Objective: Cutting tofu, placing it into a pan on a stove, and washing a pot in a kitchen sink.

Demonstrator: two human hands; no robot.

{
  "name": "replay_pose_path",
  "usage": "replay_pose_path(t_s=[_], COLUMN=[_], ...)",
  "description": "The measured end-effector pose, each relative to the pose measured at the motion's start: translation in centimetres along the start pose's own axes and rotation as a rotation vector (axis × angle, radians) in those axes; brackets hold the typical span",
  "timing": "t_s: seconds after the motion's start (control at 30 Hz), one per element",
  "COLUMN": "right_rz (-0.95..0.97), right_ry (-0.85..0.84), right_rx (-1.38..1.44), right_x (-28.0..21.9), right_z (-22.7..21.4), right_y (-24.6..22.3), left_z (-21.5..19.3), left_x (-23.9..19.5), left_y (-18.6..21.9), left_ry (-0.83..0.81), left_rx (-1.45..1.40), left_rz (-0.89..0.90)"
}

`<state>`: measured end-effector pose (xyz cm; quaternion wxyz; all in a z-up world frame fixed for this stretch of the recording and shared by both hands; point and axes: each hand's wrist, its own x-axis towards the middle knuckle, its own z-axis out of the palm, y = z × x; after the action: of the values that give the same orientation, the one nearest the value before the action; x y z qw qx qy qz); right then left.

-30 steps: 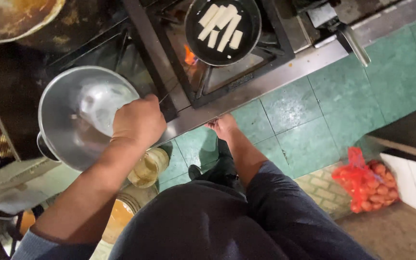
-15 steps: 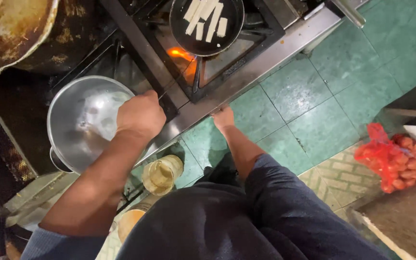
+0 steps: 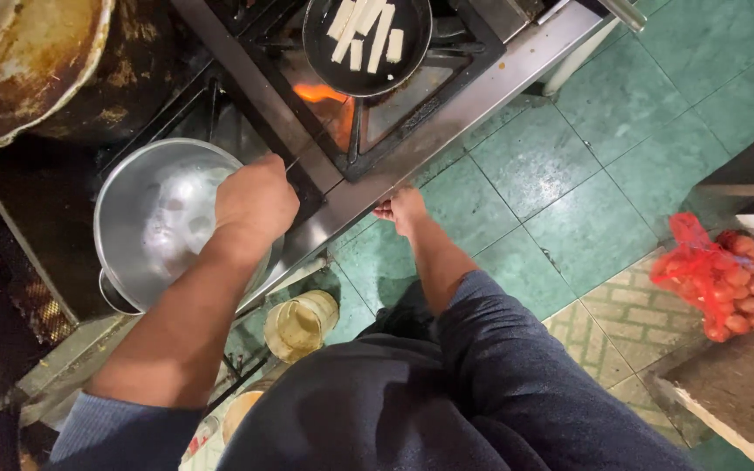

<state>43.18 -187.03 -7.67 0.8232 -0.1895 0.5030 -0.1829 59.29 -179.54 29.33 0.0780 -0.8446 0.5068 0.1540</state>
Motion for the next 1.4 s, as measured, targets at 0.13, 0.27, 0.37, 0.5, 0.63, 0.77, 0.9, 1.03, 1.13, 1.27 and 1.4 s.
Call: replay_pose_path(t_s=[0.13,0.27,0.37,0.5,0.63,0.77,0.9,1.03,1.13,1.27,1.4], right_rz=[-0.008,-0.057,-0.1,-0.242,-1.27,-0.538,-0.76,-0.503,-0.205,0.055,0.138], right_ry=[0.026,-0.029,0.06,0.116,0.065,0.178,-0.026,-0.223,-0.154,-0.22,-0.178], right_rx=[-0.053,-0.09,-0.12,-0.345,-1.292,-0.922,-1.369,-1.731,-1.975,-2.299,-2.229], right_x=[0.2,1.0,0.1,-1.6,5.3,-0.9,1.4,0.3,-1.3,-0.9,-3.0], right_z=[0.4,-0.7,-0.9,-1.2,-5.3,-1.5,-6.7,-15.5,-25.6,-36.3,-32.7], right_y=[-0.2,1.8,1.9,1.8,4.9,-0.9,0.0,-2.1,-3.2,-7.1,-12.1], left_z=[1.1,-0.3,-1.6,-2.4,-2.6,-3.6,-2.4,1.3,10.0,14.2,22.0], left_x=[0.1,-2.7,-6.0,-11.5,-16.6,-21.1,-26.7,-31.8,-34.8,-35.3,-41.2], left_y=[-0.4,-0.4,-1.4,-3.9,-6.2,-7.0,-8.7,-11.1,-16.1,-18.9,-20.7], left_ry=[0.043,0.059,0.099,0.194,0.284,0.233,0.312,0.43,0.462,0.468,0.415], left_rx=[0.033,0.052,0.036,-0.106,-0.286,-0.449,-0.646,-0.707,-0.723,-0.731,-0.753], left_rz=[-0.002,0.005,0.019,0.022,0.013,-0.184,-0.267,-0.363,-0.43,-0.502,-0.584])
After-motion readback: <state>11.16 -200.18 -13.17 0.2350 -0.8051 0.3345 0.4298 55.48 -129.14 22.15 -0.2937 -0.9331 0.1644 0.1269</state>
